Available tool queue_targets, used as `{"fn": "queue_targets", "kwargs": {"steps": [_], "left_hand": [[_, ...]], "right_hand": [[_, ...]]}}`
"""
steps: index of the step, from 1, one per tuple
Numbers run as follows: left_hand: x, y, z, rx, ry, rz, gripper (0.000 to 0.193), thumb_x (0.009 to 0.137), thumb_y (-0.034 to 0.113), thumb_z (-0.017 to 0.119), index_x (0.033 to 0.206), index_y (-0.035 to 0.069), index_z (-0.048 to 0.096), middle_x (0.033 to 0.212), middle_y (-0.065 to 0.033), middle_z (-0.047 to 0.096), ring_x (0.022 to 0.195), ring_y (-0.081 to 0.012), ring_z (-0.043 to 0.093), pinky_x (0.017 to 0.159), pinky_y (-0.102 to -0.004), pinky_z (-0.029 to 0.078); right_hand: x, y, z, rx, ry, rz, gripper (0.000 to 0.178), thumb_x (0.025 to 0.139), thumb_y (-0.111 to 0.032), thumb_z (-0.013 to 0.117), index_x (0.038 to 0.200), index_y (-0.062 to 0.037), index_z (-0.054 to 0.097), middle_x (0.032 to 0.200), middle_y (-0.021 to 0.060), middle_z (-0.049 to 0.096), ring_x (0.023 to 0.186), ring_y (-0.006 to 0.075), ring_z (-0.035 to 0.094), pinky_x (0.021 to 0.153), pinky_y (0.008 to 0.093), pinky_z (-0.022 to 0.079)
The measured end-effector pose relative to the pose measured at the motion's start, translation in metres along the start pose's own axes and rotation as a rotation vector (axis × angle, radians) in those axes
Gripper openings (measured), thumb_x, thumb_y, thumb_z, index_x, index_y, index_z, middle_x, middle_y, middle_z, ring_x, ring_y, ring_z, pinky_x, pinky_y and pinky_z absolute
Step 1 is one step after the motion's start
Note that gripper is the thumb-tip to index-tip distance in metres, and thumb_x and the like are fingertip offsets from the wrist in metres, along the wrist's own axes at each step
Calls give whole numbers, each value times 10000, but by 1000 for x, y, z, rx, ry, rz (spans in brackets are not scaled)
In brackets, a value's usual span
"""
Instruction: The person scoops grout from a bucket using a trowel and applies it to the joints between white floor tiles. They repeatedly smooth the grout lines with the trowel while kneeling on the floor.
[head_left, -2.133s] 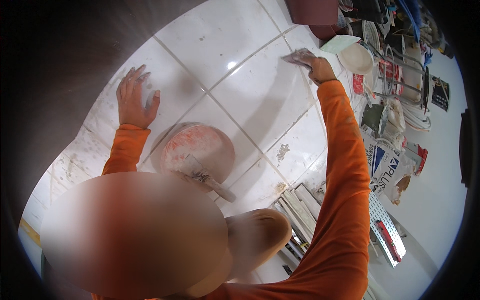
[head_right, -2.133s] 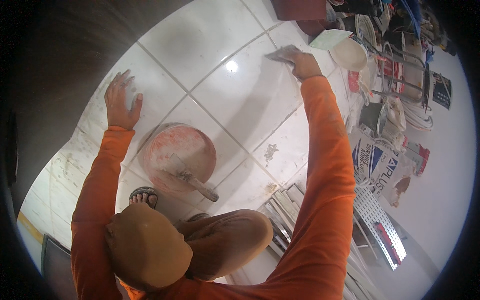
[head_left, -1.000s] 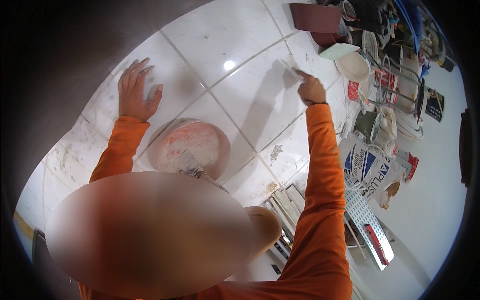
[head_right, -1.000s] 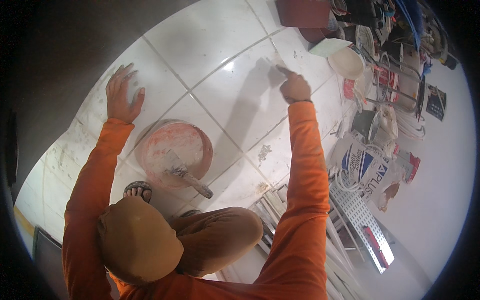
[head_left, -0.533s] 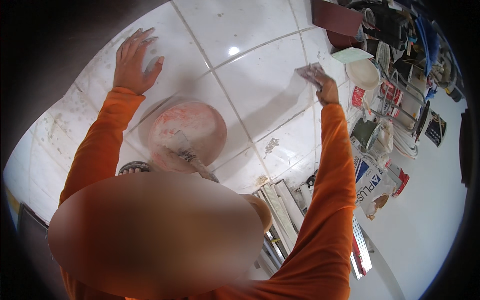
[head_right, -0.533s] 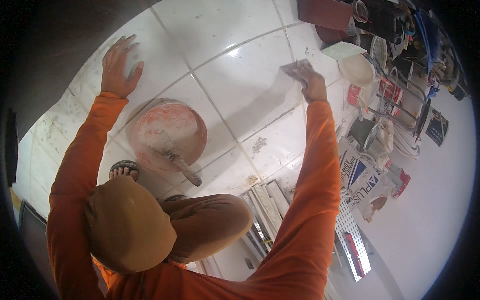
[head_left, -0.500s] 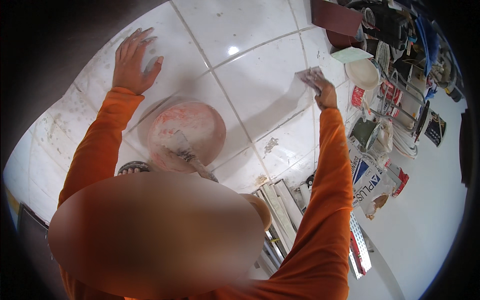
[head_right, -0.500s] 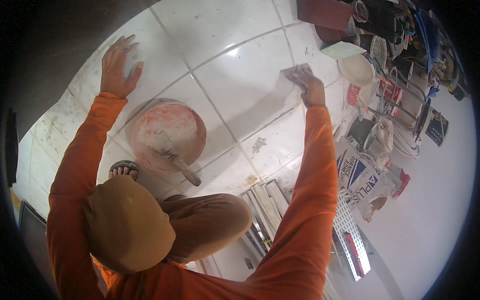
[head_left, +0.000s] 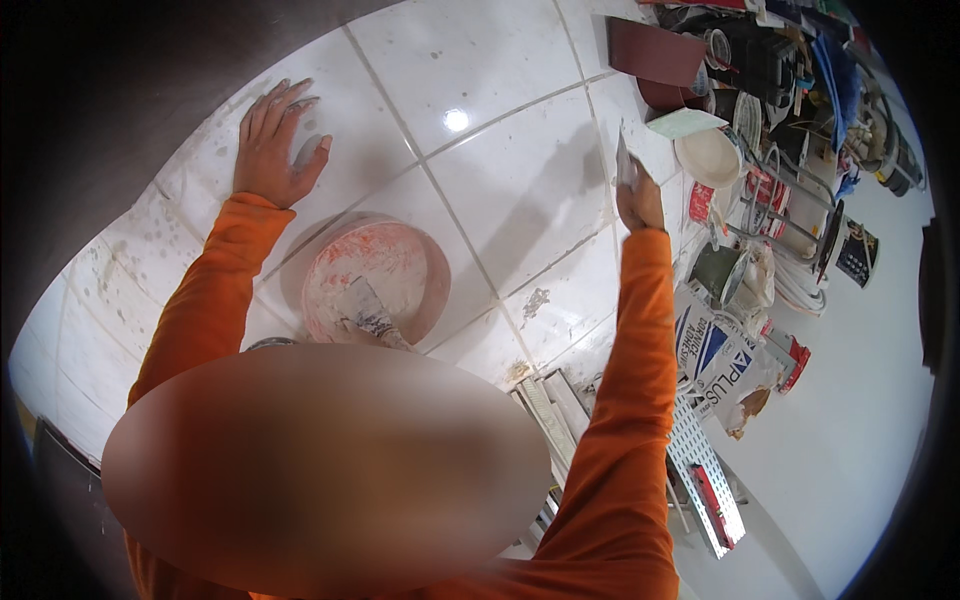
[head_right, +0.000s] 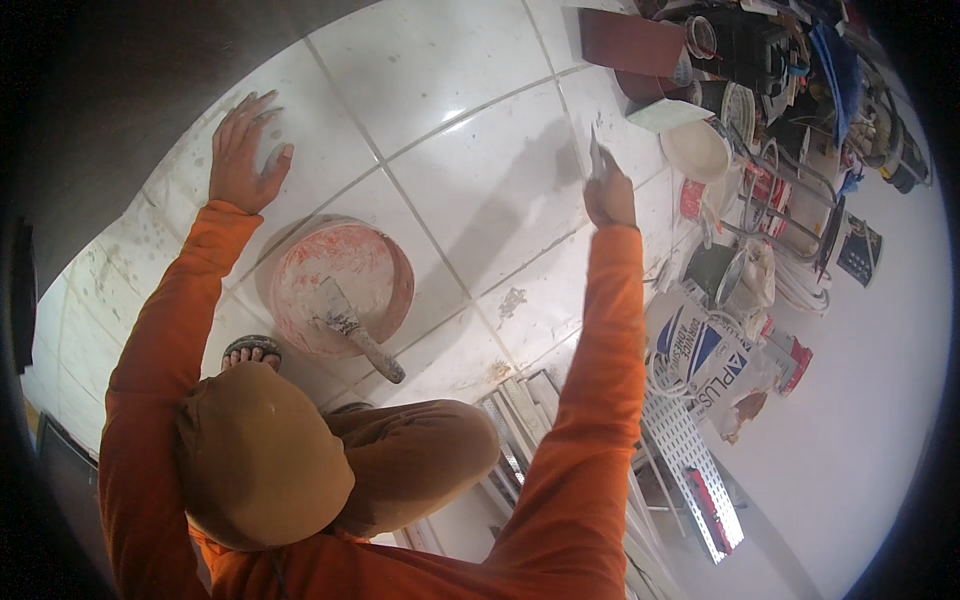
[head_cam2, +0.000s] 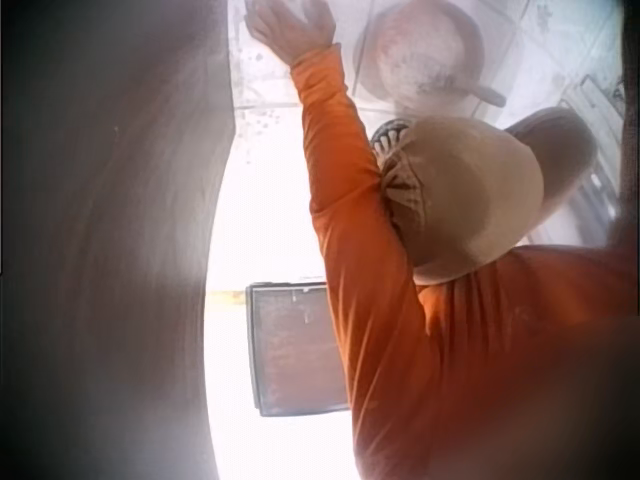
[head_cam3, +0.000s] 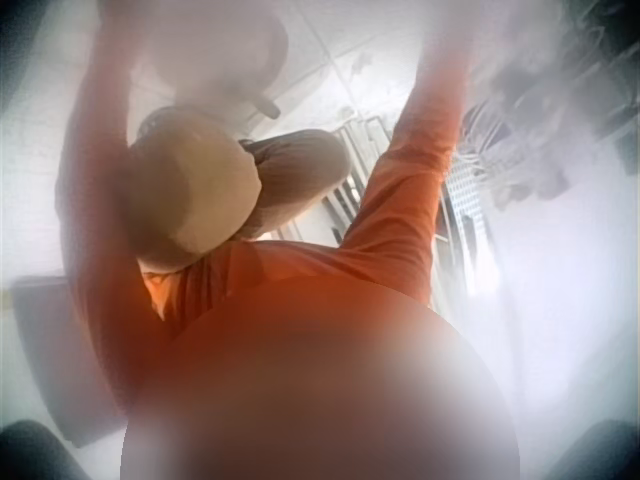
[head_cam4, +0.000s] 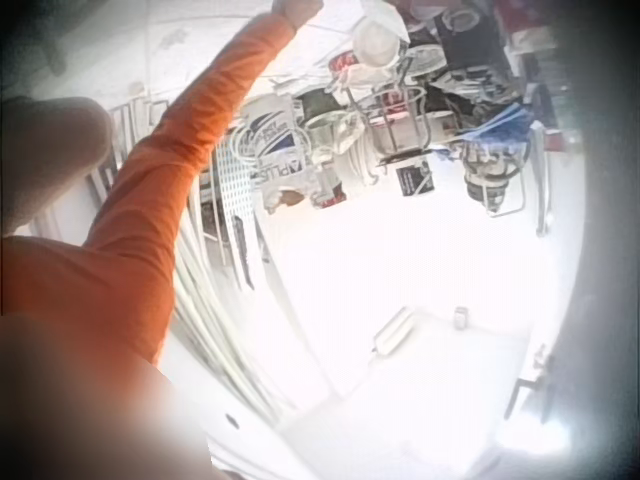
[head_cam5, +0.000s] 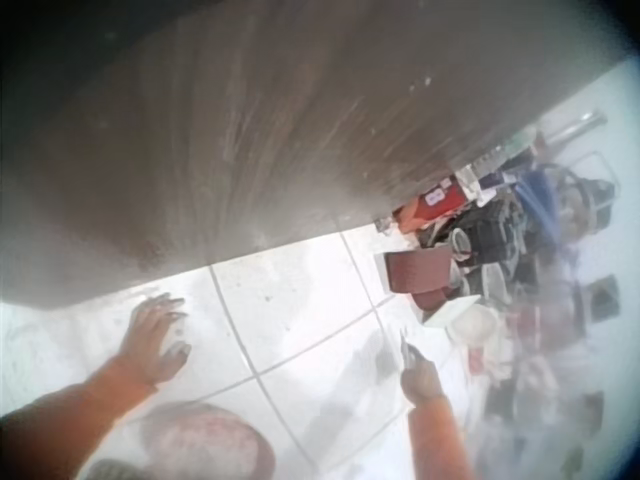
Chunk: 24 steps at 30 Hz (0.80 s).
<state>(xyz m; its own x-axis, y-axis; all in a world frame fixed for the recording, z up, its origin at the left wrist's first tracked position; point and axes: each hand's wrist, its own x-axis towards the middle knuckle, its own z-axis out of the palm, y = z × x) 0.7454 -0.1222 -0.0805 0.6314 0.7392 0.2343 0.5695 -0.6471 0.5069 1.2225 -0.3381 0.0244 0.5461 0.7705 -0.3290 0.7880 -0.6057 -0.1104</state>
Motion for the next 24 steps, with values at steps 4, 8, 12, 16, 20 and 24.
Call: {"fn": "queue_targets", "kwargs": {"steps": [4,8,12,16,20,24], "left_hand": [[-1,-2,1,8,1,8,430,879,266,618,1266,86,567,1450,-84,494,1384,-329,395,1146,-489,275],[-1,-1,-2,-10,-11,-1,423,879,258,617,1262,87,569,1452,-82,493,1382,-331,401,1142,-487,281],[7,1,-2,20,0,25,401,864,272,644,1212,80,591,1436,-62,508,1368,-306,415,1133,-469,301],[-2,-4,0,52,-16,12,436,863,252,632,1261,87,570,1450,-85,494,1376,-339,405,1135,-487,287],[0,-1,-1,21,-9,11,438,860,251,634,1260,86,571,1445,-88,497,1376,-342,402,1136,-487,286],[0,0,-3,-7,-18,-6,433,861,256,630,1256,88,573,1445,-83,497,1386,-327,392,1145,-488,278]], "right_hand": [[46,-64,10,-134,38,-1,586,804,-116,503,1383,-29,473,958,318,672,918,472,659,830,522,525],[67,-98,41,-298,29,116,422,880,-173,503,1262,7,491,994,278,685,915,429,683,823,496,548],[65,-90,96,-432,150,43,367,900,-252,549,1182,-20,513,952,252,694,880,396,697,775,455,562],[60,-106,65,-374,20,-66,379,854,-215,591,1177,-20,547,913,245,698,845,407,692,763,487,560],[30,-81,42,-401,-196,-170,362,832,-174,561,1167,-39,576,945,248,697,878,421,685,795,506,553],[16,-68,12,-383,-278,-183,553,803,-120,543,1346,-211,585,897,260,690,815,440,675,769,536,544]]}}
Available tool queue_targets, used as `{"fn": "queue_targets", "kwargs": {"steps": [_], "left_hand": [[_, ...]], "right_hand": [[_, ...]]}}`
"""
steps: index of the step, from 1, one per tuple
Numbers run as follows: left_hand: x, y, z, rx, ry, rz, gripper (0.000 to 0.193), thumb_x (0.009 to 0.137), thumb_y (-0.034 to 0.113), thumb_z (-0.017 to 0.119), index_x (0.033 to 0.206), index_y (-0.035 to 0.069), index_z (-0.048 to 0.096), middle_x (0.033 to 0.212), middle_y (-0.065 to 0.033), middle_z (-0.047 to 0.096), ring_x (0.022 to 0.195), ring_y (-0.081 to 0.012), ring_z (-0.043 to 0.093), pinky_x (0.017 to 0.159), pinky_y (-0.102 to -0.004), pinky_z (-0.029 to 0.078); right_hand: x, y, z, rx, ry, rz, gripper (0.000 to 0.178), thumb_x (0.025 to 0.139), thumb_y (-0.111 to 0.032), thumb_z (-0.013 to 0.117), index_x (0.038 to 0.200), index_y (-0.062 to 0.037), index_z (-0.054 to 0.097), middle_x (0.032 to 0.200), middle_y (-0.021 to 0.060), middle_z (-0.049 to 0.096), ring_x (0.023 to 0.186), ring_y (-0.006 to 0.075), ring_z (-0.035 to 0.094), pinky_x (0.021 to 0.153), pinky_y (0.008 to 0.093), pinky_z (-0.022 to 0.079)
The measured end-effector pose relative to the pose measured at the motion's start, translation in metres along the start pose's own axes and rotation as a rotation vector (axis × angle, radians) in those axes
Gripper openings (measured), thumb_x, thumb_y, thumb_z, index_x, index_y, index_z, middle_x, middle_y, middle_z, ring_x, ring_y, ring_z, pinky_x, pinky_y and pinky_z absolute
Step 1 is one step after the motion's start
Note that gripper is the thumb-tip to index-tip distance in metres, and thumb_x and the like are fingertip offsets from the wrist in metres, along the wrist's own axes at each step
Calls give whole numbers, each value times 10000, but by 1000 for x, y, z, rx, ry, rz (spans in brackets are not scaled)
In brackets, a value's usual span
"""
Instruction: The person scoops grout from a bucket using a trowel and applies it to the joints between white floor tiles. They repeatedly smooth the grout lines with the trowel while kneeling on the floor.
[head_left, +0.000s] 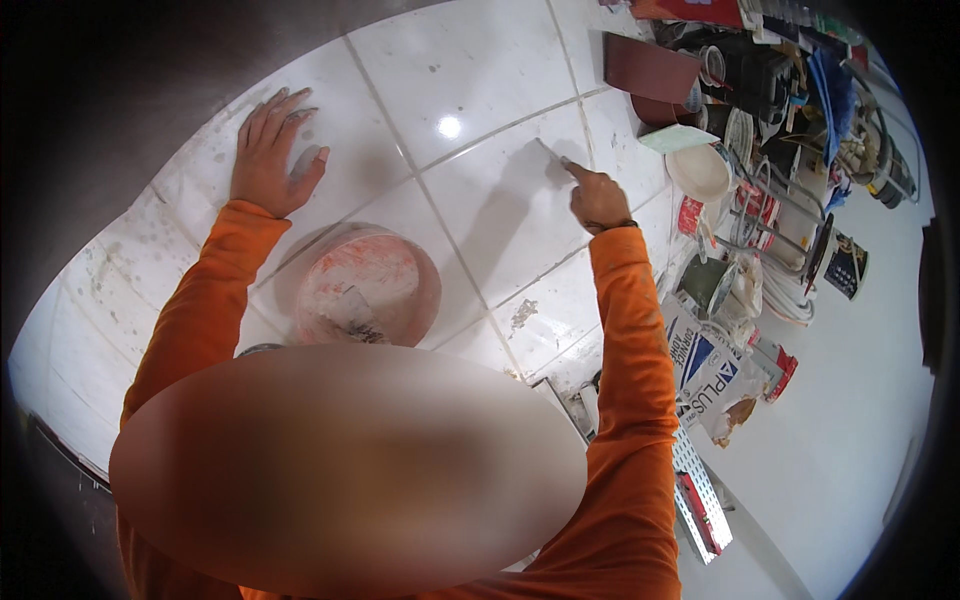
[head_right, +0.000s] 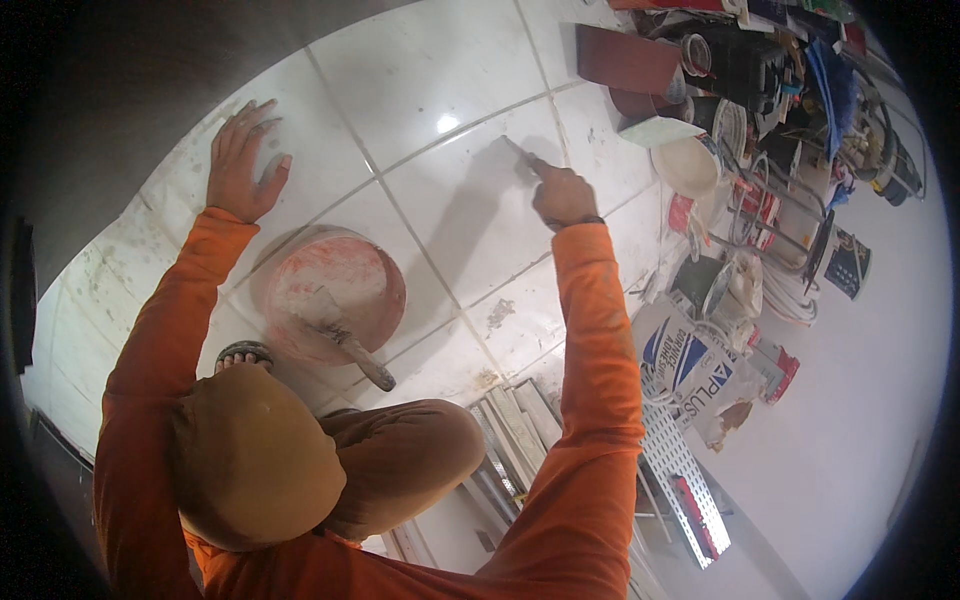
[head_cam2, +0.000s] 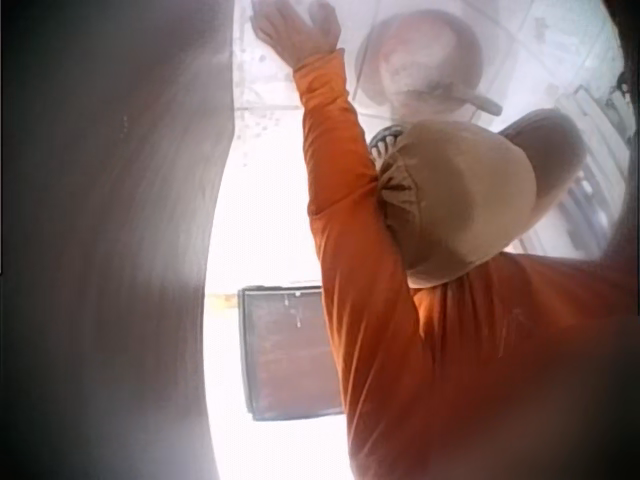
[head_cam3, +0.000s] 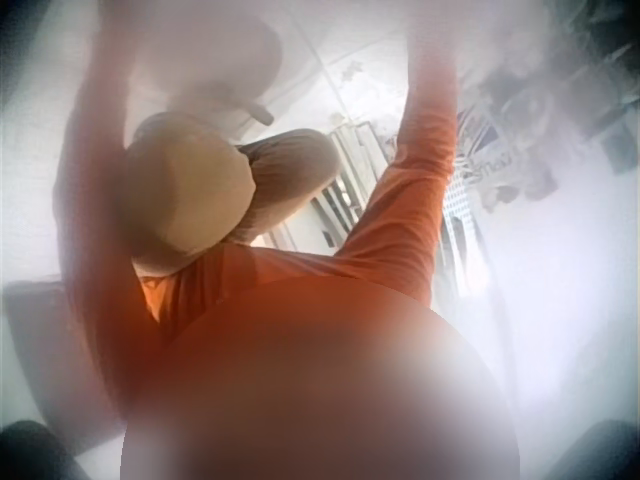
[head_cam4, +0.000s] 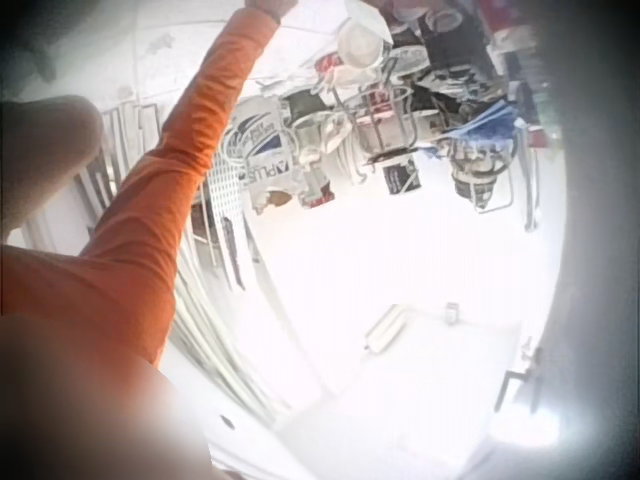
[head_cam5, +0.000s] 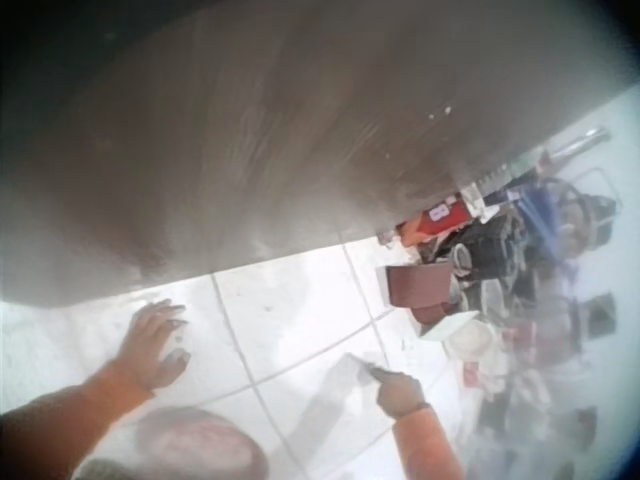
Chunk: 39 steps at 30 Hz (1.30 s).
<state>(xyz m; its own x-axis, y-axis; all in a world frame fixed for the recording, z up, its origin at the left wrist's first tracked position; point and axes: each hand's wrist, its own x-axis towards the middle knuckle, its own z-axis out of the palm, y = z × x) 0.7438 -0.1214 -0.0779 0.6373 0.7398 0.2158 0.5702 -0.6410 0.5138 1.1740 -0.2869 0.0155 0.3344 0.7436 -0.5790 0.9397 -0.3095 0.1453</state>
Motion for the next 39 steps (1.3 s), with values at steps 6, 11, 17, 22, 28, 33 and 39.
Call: {"fn": "queue_targets", "kwargs": {"steps": [6,11,17,22,28,33,39], "left_hand": [[1,0,1,-9,1,2,417,862,255,633,1245,97,579,1453,-76,492,1391,-320,390,1156,-482,267],[-2,-4,1,1,11,15,401,870,249,630,1239,100,581,1455,-75,493,1391,-317,393,1157,-482,267],[-5,-5,1,35,7,-7,399,873,249,629,1241,103,580,1450,-75,497,1386,-315,401,1149,-481,278],[-1,1,4,17,6,-10,405,875,259,630,1246,104,580,1446,-75,498,1387,-316,398,1144,-481,280],[-2,-3,4,39,15,6,405,872,254,632,1245,103,581,1448,-74,497,1386,-316,400,1140,-474,286],[0,-1,6,-6,25,8,401,870,239,631,1245,103,582,1445,-73,501,1384,-312,403,1137,-464,292],[-5,0,3,36,19,-20,389,857,261,665,1195,79,606,1416,-56,522,1359,-303,425,1126,-460,318]], "right_hand": [[53,57,-4,93,465,-156,484,775,-17,495,1205,-137,684,1051,235,691,947,422,670,856,472,542],[66,66,-6,211,339,-150,531,707,23,511,1192,-101,688,1166,241,657,1051,405,639,914,437,531],[-27,80,52,106,89,-45,762,664,60,553,1331,-302,612,1350,82,599,1263,326,541,1090,482,405],[-52,98,44,331,67,188,534,790,15,485,1249,-183,672,1110,212,678,993,394,664,862,456,532],[18,23,17,140,302,255,706,797,-121,546,1486,-132,395,924,269,691,848,450,671,783,530,531],[47,-27,60,-48,308,303,336,831,-137,549,1132,11,534,946,230,701,831,412,693,739,498,564],[5,-25,54,-51,98,103,300,808,-98,542,1100,-33,569,891,233,695,819,417,686,723,501,559]]}}
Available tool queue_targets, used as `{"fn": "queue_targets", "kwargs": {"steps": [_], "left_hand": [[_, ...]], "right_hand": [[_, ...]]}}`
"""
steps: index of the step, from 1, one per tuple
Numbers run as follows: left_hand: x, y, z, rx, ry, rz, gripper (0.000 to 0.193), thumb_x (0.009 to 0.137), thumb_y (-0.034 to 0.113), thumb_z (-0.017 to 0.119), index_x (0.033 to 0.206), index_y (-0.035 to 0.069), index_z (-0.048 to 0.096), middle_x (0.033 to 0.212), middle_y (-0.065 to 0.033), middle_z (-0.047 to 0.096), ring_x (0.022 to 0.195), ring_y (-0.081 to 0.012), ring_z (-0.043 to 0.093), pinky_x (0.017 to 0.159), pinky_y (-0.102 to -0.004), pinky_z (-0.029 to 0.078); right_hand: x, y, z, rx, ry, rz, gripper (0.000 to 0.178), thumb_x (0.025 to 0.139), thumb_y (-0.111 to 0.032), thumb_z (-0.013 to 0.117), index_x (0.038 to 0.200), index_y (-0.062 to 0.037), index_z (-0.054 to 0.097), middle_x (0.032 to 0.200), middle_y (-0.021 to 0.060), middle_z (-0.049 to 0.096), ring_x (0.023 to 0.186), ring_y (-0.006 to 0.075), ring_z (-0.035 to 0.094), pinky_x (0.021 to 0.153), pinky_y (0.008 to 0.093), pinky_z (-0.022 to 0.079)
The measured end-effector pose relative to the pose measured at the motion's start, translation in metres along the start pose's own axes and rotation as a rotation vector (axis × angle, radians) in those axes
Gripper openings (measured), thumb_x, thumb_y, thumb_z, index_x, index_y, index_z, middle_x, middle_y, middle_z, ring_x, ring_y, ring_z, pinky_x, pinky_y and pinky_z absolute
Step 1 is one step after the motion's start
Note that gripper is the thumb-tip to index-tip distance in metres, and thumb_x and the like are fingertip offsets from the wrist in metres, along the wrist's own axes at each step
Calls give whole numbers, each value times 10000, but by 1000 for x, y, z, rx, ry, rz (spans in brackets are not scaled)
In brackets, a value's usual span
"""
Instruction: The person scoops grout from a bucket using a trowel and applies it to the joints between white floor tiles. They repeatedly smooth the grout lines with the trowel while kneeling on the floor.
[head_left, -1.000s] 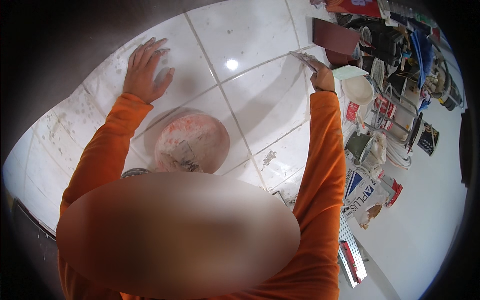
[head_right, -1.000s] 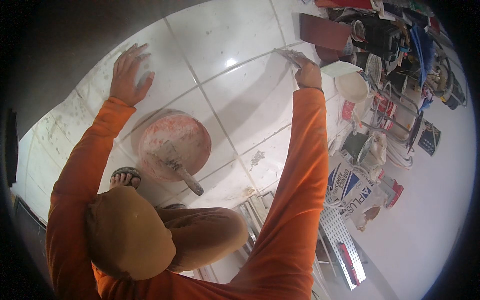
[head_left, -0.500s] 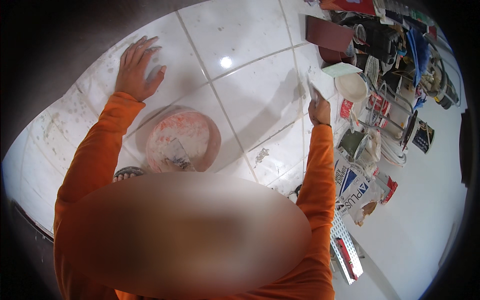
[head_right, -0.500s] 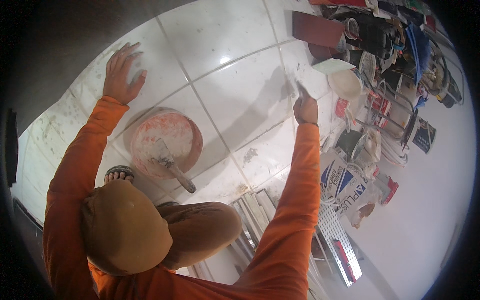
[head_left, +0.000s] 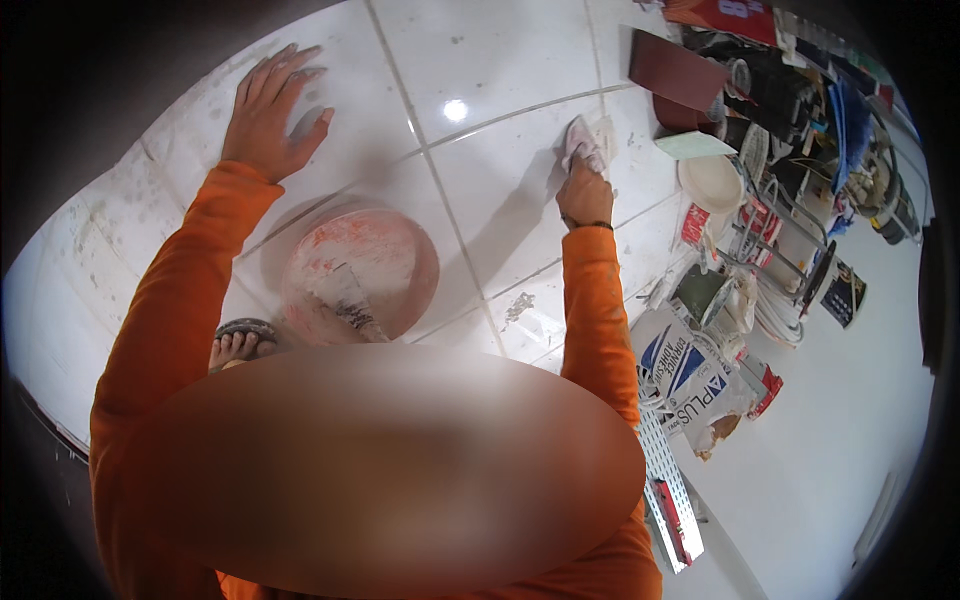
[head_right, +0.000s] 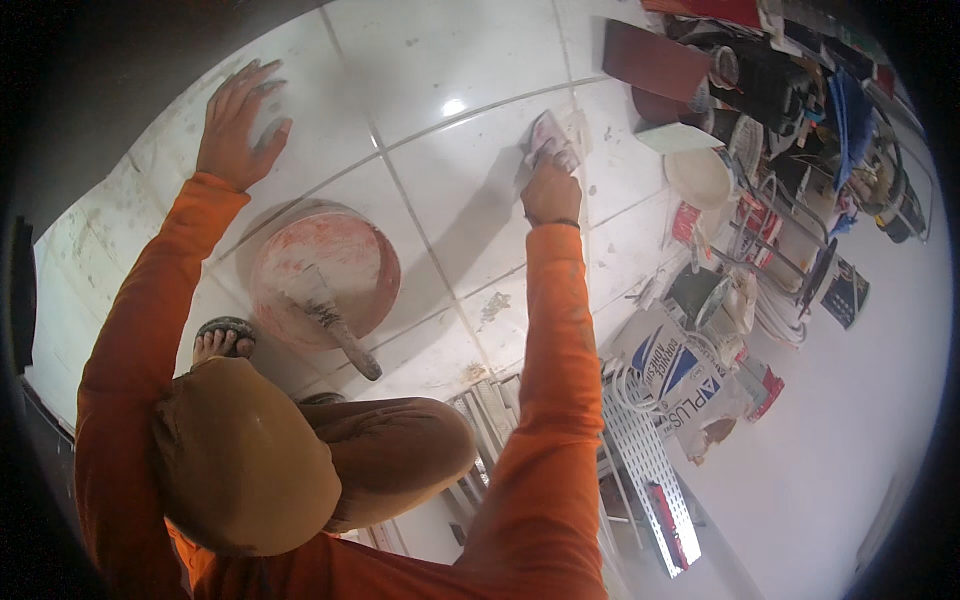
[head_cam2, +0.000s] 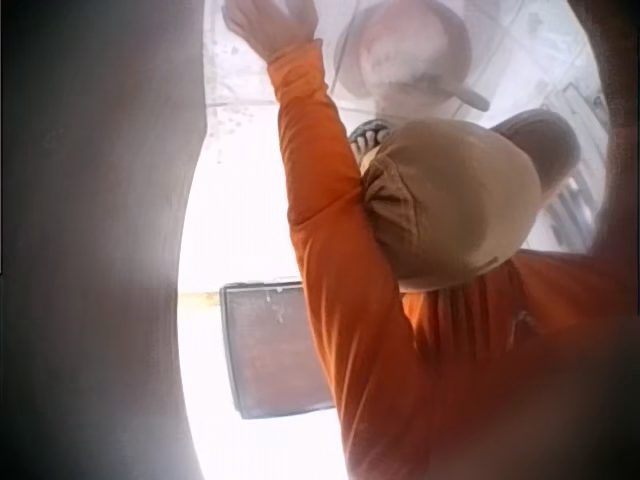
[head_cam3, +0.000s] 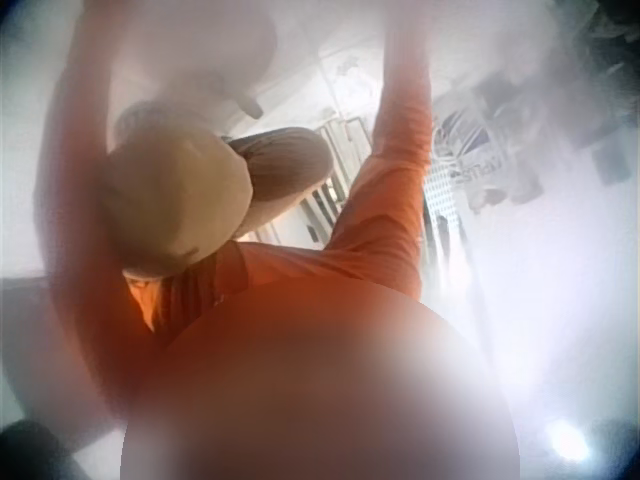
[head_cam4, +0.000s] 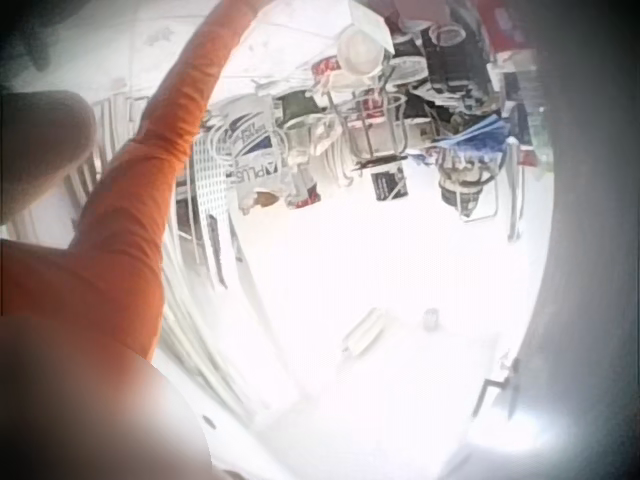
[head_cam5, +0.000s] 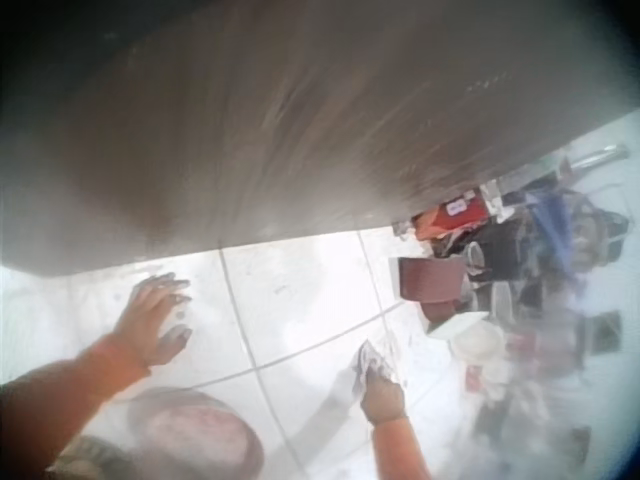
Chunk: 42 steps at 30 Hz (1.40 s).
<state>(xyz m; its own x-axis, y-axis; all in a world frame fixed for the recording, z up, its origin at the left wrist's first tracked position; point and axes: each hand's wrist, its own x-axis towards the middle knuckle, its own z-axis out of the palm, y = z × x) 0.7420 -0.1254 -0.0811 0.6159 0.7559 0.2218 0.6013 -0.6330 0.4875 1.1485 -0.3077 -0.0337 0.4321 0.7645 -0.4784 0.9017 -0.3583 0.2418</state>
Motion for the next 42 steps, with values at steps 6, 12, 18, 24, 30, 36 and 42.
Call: {"fn": "queue_targets", "kwargs": {"steps": [6,12,18,24,30,36,42], "left_hand": [[3,-1,-3,-29,20,17,388,858,271,666,1192,81,610,1419,-69,518,1363,-296,426,1132,-457,307],[6,1,-1,-36,6,20,387,864,263,654,1205,89,605,1425,-68,517,1368,-303,419,1136,-464,303],[2,-7,5,-21,14,27,390,874,242,636,1238,111,592,1442,-70,513,1379,-314,411,1141,-467,293],[0,-6,6,7,25,30,396,875,248,643,1241,108,593,1446,-58,509,1379,-302,412,1141,-463,297],[4,-3,4,-9,36,24,380,884,270,642,1225,106,600,1442,-43,506,1373,-290,415,1137,-455,305],[3,-2,6,-10,41,34,367,884,263,638,1213,106,602,1439,-41,509,1371,-292,418,1134,-451,307],[5,-5,7,5,33,46,390,880,238,641,1245,112,592,1446,-53,512,1375,-299,422,1136,-453,305]], "right_hand": [[-18,45,-36,16,-30,-63,397,774,-96,555,1149,-147,676,882,222,703,826,408,689,766,519,549],[62,100,-44,186,470,-385,473,695,9,551,1124,-94,722,1155,193,677,1115,381,612,1013,494,445],[79,118,-36,179,189,-406,582,647,38,587,1183,-156,703,1238,117,668,1212,310,581,1095,497,366],[6,153,7,47,64,-292,635,651,-2,657,1235,-251,676,1353,31,617,1304,249,514,1141,538,294],[-31,178,9,194,11,-225,624,699,23,554,1250,-246,674,1189,136,685,1125,343,632,1015,449,475],[11,108,-36,231,149,43,573,814,-104,486,1378,-189,546,1073,239,692,991,427,661,873,475,537],[32,19,6,52,93,136,641,894,-243,549,1453,4,356,1046,293,677,932,447,676,816,505,554]]}}
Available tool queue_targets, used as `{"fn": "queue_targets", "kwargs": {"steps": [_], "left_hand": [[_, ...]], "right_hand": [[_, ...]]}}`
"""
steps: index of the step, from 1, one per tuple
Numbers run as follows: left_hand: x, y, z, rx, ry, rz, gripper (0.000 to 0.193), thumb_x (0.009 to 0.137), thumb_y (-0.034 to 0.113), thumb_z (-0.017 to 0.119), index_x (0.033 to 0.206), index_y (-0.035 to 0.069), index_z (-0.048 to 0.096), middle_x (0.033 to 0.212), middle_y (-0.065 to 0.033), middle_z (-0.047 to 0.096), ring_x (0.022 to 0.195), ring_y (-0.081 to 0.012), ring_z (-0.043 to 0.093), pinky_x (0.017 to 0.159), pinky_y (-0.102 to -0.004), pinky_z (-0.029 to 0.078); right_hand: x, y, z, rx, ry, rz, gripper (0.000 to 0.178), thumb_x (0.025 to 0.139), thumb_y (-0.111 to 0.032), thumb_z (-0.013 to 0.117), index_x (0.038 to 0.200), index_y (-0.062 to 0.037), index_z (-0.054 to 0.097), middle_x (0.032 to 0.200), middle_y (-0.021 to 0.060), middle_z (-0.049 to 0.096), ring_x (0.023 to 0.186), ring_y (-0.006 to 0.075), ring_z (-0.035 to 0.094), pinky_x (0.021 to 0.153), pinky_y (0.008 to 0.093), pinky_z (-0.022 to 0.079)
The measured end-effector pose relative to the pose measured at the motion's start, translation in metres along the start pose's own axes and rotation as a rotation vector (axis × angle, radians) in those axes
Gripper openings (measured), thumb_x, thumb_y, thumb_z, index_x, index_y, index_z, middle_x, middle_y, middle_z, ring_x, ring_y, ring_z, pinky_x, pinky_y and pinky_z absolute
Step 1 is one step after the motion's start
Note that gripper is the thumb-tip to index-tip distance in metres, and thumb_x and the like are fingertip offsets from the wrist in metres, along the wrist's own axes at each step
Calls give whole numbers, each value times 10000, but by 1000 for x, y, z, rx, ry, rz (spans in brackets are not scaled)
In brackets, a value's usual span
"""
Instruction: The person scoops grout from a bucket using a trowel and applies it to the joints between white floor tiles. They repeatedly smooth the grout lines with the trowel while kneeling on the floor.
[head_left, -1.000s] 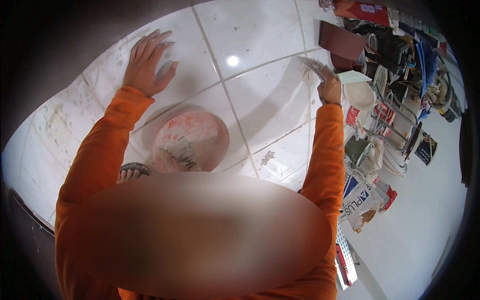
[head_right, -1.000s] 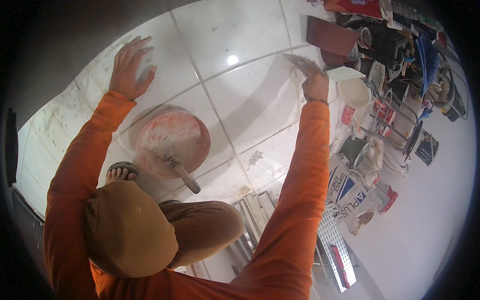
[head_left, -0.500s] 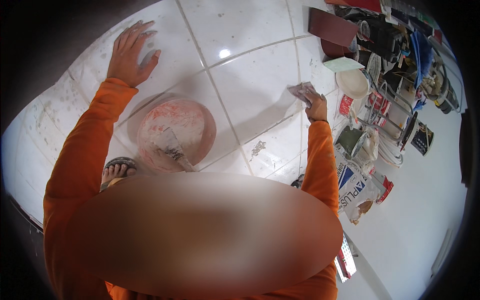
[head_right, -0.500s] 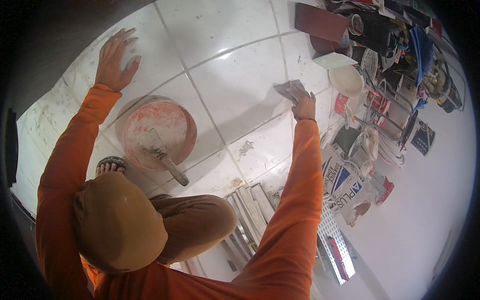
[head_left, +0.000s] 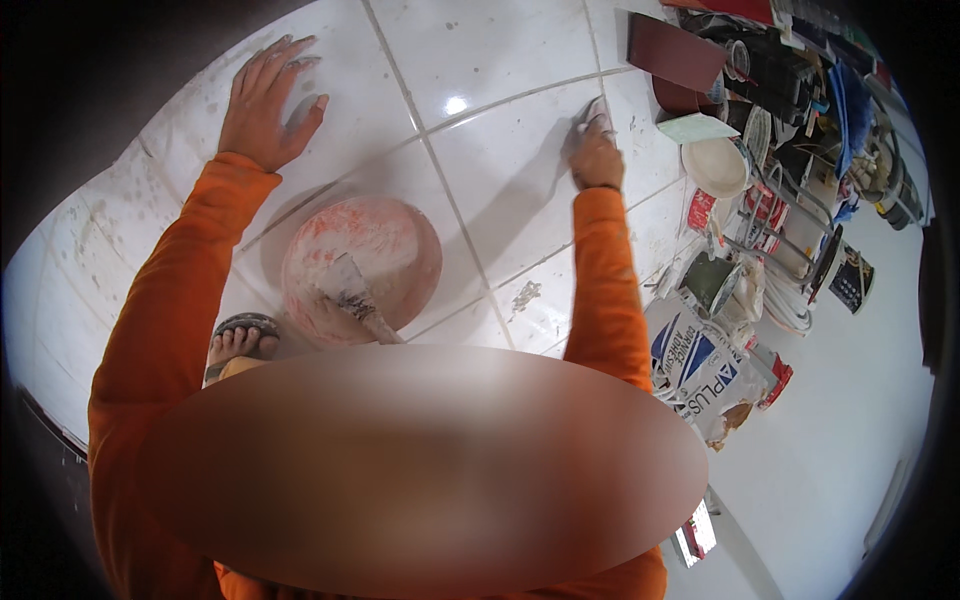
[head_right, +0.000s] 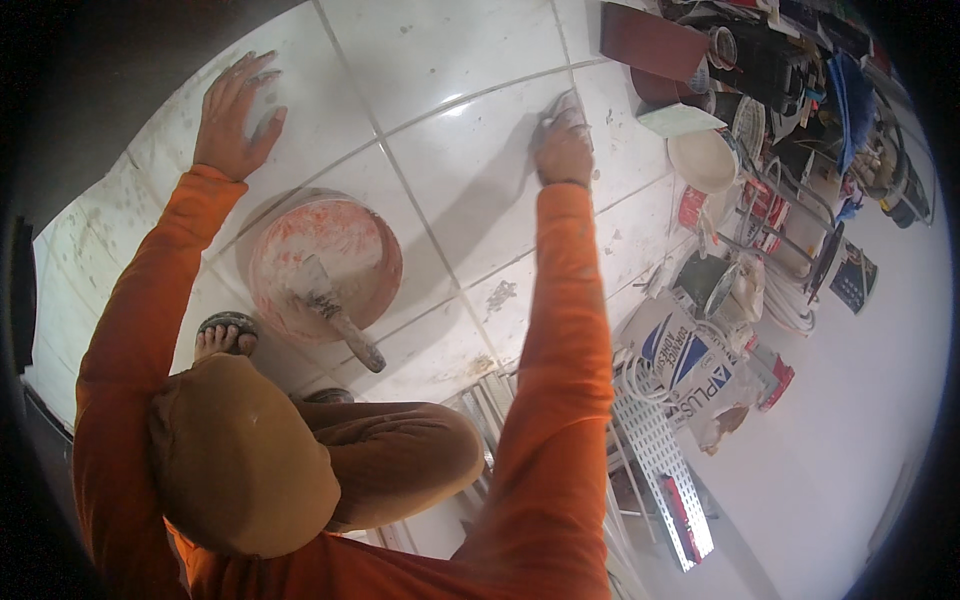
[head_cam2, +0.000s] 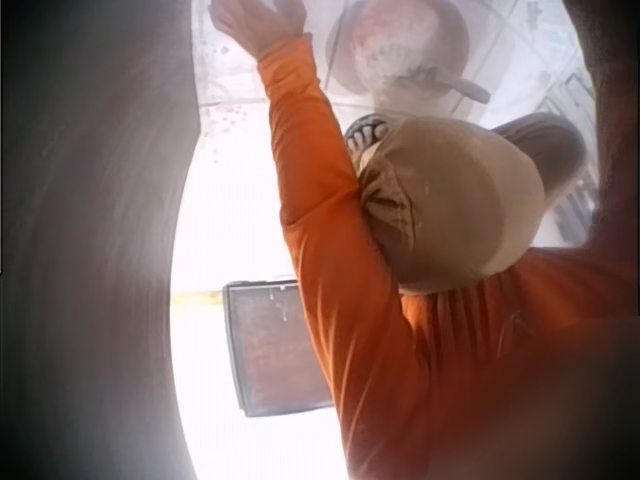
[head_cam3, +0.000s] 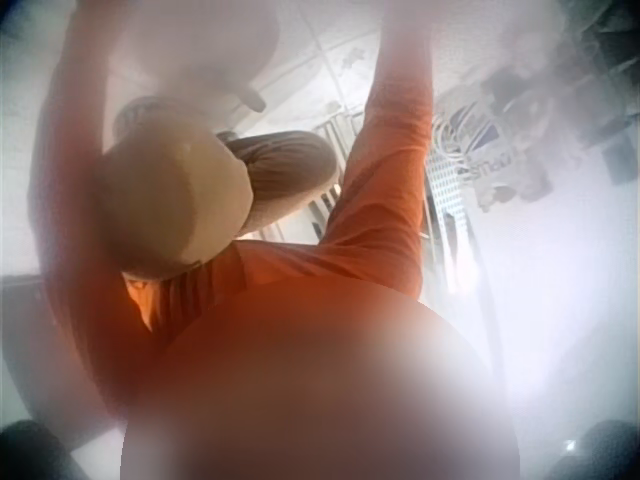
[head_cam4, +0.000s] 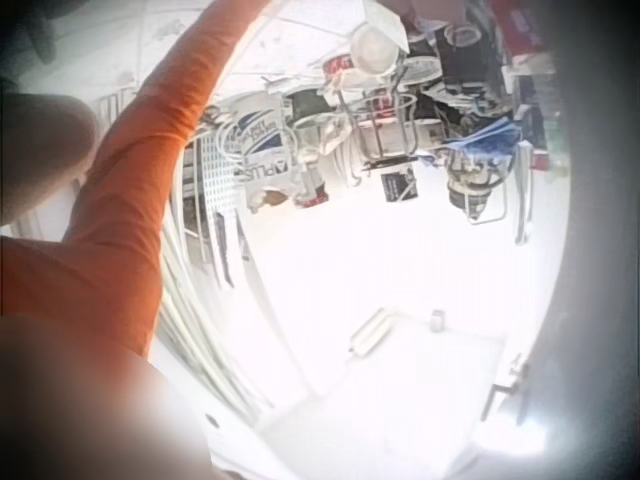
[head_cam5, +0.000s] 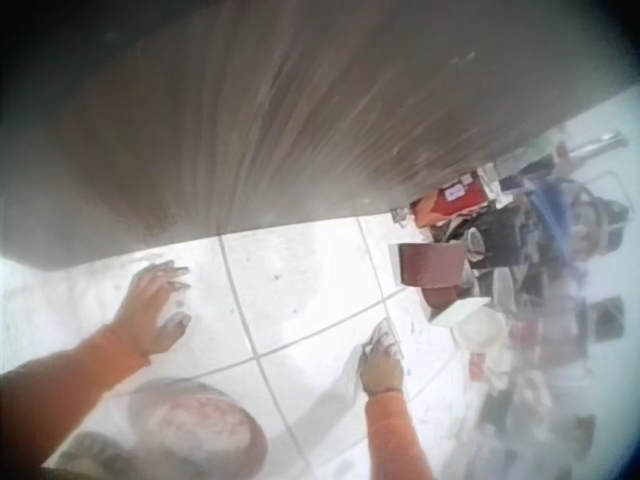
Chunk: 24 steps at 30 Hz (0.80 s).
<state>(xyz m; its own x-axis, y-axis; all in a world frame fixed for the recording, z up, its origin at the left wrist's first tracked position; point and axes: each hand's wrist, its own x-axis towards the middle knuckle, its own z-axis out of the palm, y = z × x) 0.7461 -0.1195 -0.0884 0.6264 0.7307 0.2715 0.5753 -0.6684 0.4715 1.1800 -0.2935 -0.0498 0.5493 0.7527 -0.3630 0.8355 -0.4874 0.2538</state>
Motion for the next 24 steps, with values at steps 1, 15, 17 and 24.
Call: {"fn": "queue_targets", "kwargs": {"steps": [1,15,17,24], "left_hand": [[3,1,1,-4,3,6,389,880,240,640,1244,112,591,1446,-52,511,1375,-299,422,1136,-452,305],[0,2,1,-14,9,-2,378,887,293,639,1210,97,609,1433,-42,510,1366,-292,417,1138,-451,304],[-3,-1,0,4,9,-8,378,887,294,639,1209,98,610,1432,-42,512,1362,-292,421,1138,-449,304],[-9,-1,0,-8,0,-42,386,884,300,646,1214,103,612,1435,-38,512,1363,-290,421,1138,-446,306]], "right_hand": [[-7,1,21,-122,60,-18,630,933,-291,533,1420,65,352,1087,311,656,884,442,682,773,503,561],[55,76,-42,36,257,-441,542,722,-34,586,1237,-174,675,1159,170,682,1060,366,648,983,493,471],[69,81,-45,166,124,-479,582,675,22,606,1225,-156,678,1216,179,658,1130,356,619,1032,495,433],[-14,126,-18,207,64,-603,647,601,85,604,1198,-146,703,1260,154,646,1226,376,564,1006,459,464]]}}
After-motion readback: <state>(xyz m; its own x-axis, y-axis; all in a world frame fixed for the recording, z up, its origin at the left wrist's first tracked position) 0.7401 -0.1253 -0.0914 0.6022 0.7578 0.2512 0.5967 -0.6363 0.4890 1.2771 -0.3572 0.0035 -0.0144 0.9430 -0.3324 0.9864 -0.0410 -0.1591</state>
